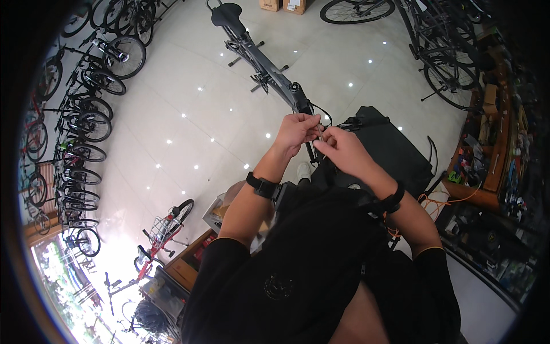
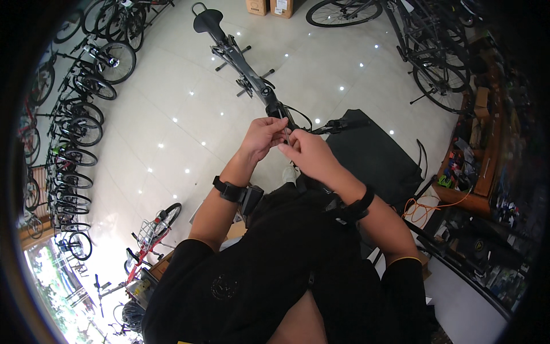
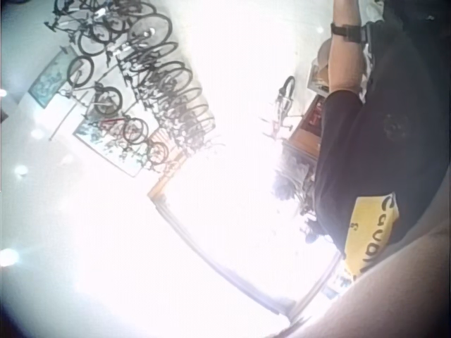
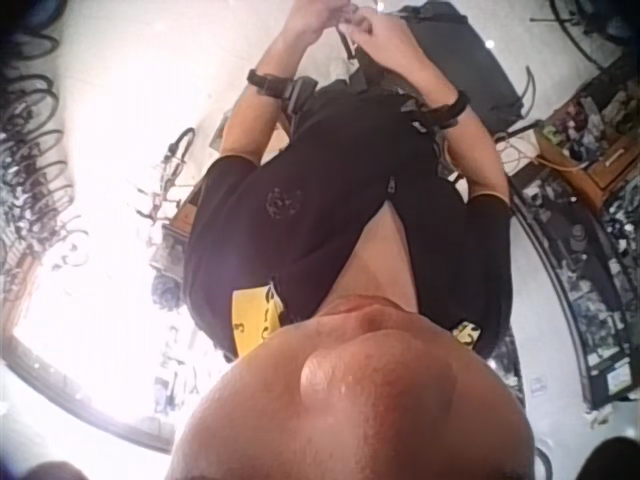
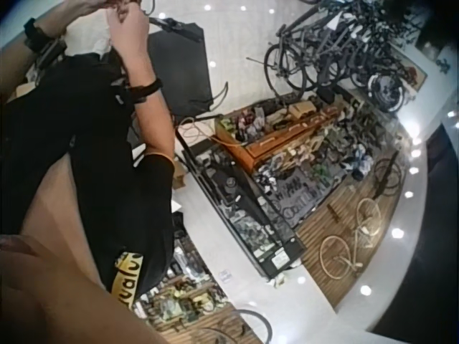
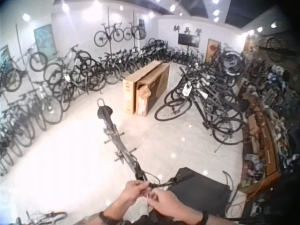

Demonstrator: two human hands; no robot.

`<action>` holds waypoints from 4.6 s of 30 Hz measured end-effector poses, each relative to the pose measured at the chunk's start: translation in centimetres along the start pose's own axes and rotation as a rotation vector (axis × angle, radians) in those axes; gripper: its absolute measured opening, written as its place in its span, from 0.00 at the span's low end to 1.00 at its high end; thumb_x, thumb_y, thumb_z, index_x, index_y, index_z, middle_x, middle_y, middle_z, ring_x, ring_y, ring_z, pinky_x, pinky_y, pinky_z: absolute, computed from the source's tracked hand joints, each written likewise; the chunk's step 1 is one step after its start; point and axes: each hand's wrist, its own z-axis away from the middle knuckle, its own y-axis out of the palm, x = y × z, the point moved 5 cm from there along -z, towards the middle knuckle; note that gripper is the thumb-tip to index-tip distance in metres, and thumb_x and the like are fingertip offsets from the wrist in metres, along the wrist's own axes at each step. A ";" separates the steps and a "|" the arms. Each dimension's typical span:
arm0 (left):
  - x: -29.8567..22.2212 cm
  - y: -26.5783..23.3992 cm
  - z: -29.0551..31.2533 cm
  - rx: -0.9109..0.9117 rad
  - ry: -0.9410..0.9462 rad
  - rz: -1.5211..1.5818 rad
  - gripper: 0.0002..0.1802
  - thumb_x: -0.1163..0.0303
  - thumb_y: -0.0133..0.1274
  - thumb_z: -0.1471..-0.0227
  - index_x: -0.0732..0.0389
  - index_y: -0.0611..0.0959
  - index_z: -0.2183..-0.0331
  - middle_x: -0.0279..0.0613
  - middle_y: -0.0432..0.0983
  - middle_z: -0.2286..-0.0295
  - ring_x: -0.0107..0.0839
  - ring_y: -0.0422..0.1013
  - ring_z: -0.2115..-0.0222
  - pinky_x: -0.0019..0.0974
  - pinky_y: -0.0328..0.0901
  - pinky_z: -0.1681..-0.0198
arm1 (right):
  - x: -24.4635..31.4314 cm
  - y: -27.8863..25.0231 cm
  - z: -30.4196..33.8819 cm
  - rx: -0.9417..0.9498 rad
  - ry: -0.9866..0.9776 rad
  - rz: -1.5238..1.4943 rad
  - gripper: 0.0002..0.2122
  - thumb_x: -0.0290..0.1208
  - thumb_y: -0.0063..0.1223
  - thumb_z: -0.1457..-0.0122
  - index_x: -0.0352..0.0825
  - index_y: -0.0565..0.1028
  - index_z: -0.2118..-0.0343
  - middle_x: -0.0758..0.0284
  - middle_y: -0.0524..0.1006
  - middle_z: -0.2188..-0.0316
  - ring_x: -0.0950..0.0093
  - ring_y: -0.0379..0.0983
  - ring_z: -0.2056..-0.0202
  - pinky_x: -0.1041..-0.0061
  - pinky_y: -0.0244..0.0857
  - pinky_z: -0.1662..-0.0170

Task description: The person uses a set of hex keys to tighten the bolts on a bicycle's handlebar and stem. They select a tool from a holder, insert it into the bolts, and turn it by hand.

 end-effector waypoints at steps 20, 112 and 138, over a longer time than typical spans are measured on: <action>0.3 -0.1 0.3 0.083 -0.132 0.075 0.14 0.56 0.61 0.48 0.56 0.79 0.70 0.30 0.76 0.73 0.20 0.70 0.74 0.25 0.64 0.69 | -3.8 2.1 -1.8 0.440 0.468 -0.934 0.06 0.31 0.52 0.37 0.36 0.70 0.70 0.68 0.75 0.76 0.89 0.61 0.83 0.91 0.55 0.81; 1.5 0.2 -0.7 -0.033 -0.227 0.215 0.14 0.55 0.64 0.52 0.54 0.80 0.74 0.29 0.75 0.75 0.23 0.69 0.73 0.30 0.59 0.68 | -5.3 2.8 -2.2 0.396 0.400 -1.129 0.09 0.36 0.52 0.37 0.36 0.73 0.69 0.73 0.71 0.77 0.87 0.59 0.81 0.87 0.54 0.77; 1.5 0.2 -0.3 0.012 -0.206 0.242 0.15 0.58 0.60 0.48 0.60 0.80 0.70 0.35 0.74 0.75 0.28 0.70 0.72 0.35 0.64 0.67 | -6.3 3.1 -3.0 0.479 0.526 -1.107 0.09 0.36 0.52 0.37 0.35 0.74 0.62 0.72 0.72 0.76 0.87 0.58 0.82 0.89 0.54 0.77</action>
